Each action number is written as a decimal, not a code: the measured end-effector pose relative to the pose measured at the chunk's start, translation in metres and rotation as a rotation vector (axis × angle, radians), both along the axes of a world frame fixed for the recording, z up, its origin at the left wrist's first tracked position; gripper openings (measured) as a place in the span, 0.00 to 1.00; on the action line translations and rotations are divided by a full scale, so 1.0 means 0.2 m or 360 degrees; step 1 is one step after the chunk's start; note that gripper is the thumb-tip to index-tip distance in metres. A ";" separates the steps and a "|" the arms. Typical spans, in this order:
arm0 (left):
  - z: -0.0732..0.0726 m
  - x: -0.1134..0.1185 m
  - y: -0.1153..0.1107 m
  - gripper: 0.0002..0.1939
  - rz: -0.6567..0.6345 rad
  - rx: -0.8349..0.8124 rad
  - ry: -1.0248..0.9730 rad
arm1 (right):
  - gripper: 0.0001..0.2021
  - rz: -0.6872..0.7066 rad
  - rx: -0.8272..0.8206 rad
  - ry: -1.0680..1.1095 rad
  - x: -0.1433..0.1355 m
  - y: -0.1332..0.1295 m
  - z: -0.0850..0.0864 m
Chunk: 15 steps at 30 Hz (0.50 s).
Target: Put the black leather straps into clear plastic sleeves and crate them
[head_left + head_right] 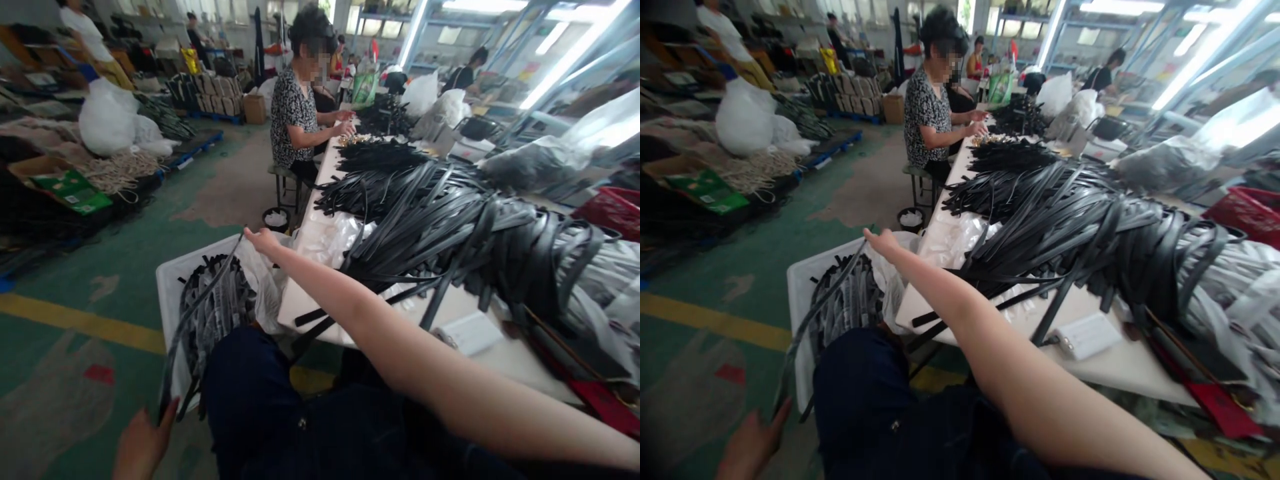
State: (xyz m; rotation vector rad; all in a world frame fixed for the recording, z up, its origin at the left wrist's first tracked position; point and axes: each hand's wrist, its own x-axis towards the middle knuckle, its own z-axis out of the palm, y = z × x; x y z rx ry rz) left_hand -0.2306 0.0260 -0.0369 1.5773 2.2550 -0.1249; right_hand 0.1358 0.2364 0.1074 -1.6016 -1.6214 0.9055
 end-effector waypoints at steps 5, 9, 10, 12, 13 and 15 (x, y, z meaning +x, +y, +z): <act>0.18 0.22 0.31 0.36 -0.0287 0.0227 -0.0043 | 0.07 0.0174 0.0036 -0.0224 0.56 -0.41 -0.10; 0.34 0.67 0.64 0.28 -0.0783 0.0449 -0.0387 | 0.09 0.0274 0.0099 -0.0391 0.89 -0.90 -0.20; 0.38 0.83 0.74 0.26 -0.0915 0.0513 -0.0506 | 0.12 0.0293 0.0198 -0.0482 0.92 -0.99 -0.23; 0.45 1.16 0.92 0.23 -0.0971 0.0530 -0.0824 | 0.18 0.0297 0.0372 -0.0665 0.93 -1.11 -0.28; 0.47 1.33 1.00 0.23 -0.0978 0.0525 -0.0885 | 0.20 0.0292 0.0431 -0.0744 0.92 -1.15 -0.29; 0.50 1.62 1.13 0.24 -0.0962 0.0500 -0.0944 | 0.22 0.0257 0.0485 -0.0832 0.87 -1.19 -0.30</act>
